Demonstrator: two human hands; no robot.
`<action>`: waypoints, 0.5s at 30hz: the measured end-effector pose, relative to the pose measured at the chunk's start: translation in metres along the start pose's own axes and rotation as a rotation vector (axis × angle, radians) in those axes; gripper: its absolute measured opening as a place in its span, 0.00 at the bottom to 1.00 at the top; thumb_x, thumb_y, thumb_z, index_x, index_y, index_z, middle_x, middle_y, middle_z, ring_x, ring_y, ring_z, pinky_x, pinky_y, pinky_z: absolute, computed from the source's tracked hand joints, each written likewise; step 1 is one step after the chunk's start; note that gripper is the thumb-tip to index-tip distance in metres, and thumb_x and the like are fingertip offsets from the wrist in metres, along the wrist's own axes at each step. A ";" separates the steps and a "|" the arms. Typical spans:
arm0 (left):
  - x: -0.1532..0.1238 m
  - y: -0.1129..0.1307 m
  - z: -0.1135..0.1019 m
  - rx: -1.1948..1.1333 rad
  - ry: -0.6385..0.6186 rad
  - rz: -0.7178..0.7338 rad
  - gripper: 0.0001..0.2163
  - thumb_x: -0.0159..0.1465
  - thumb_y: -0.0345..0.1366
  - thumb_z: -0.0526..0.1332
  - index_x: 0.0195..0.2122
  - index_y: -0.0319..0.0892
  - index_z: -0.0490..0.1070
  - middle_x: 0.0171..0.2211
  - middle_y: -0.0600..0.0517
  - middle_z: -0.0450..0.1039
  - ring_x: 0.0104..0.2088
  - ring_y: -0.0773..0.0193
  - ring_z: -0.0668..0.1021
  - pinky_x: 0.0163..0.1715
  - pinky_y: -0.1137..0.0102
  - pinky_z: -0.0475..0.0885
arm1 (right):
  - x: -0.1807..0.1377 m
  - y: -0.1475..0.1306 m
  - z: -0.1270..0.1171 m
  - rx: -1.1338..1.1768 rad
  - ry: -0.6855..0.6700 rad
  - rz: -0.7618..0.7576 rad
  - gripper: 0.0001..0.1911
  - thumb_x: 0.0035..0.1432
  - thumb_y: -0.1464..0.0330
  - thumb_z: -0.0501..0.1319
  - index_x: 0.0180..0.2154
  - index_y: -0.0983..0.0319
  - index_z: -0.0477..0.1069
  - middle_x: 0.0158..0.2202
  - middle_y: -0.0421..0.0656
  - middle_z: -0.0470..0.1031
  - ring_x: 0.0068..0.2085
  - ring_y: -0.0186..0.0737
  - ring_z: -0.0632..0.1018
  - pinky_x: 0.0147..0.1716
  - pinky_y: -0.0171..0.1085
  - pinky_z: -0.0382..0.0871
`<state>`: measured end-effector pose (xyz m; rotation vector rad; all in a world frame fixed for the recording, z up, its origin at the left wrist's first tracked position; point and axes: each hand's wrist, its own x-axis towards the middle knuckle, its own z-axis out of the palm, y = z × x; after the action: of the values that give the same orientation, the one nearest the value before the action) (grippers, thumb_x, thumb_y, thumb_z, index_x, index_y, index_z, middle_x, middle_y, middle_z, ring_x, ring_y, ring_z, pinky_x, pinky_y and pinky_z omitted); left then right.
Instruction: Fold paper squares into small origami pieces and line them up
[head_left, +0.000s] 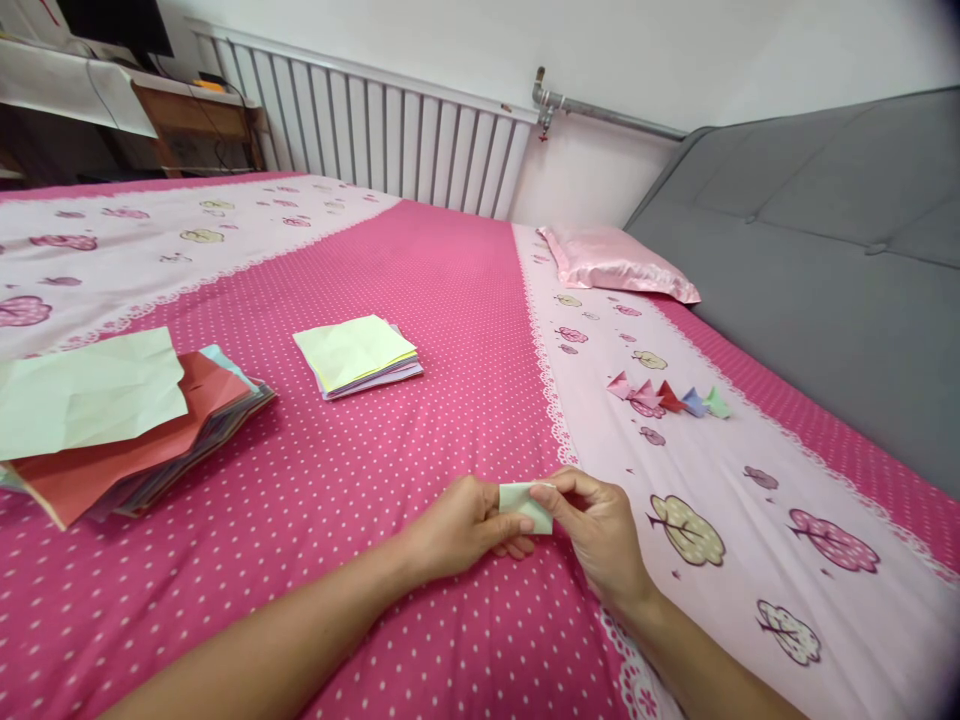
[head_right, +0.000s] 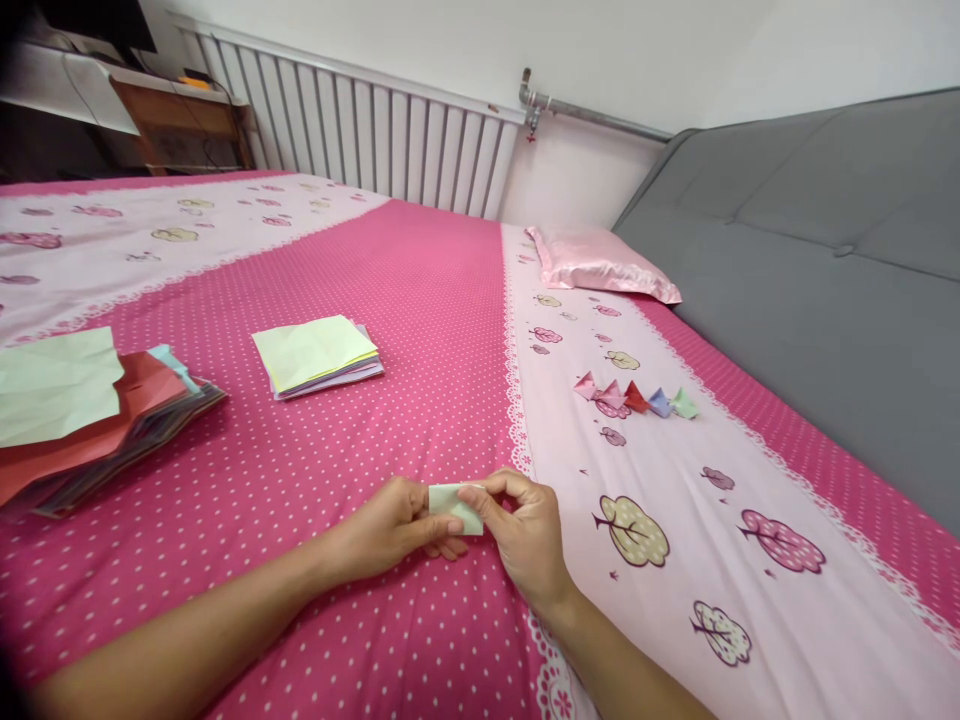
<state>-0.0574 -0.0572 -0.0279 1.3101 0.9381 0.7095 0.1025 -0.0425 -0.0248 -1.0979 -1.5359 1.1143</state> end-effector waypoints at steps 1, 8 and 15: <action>0.000 0.000 0.000 -0.011 -0.017 -0.024 0.14 0.57 0.43 0.56 0.29 0.35 0.70 0.24 0.51 0.72 0.26 0.67 0.74 0.29 0.71 0.68 | 0.000 0.000 0.000 0.025 0.002 0.024 0.09 0.48 0.65 0.63 0.22 0.63 0.71 0.20 0.37 0.69 0.23 0.31 0.68 0.25 0.32 0.62; -0.002 0.003 -0.001 -0.052 -0.083 -0.003 0.17 0.56 0.45 0.58 0.31 0.33 0.75 0.28 0.43 0.77 0.25 0.66 0.76 0.31 0.70 0.72 | -0.002 0.001 0.002 0.192 -0.033 0.158 0.11 0.48 0.64 0.63 0.20 0.64 0.68 0.18 0.37 0.67 0.21 0.30 0.66 0.23 0.31 0.61; 0.000 0.002 -0.001 -0.180 -0.035 -0.018 0.16 0.55 0.43 0.60 0.33 0.33 0.74 0.31 0.42 0.77 0.29 0.65 0.77 0.33 0.70 0.72 | 0.001 -0.001 0.002 0.187 -0.043 0.134 0.10 0.49 0.63 0.62 0.28 0.64 0.71 0.24 0.40 0.72 0.26 0.34 0.71 0.27 0.33 0.66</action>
<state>-0.0578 -0.0565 -0.0255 1.1504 0.8371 0.7379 0.1006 -0.0417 -0.0243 -1.0672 -1.3754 1.3516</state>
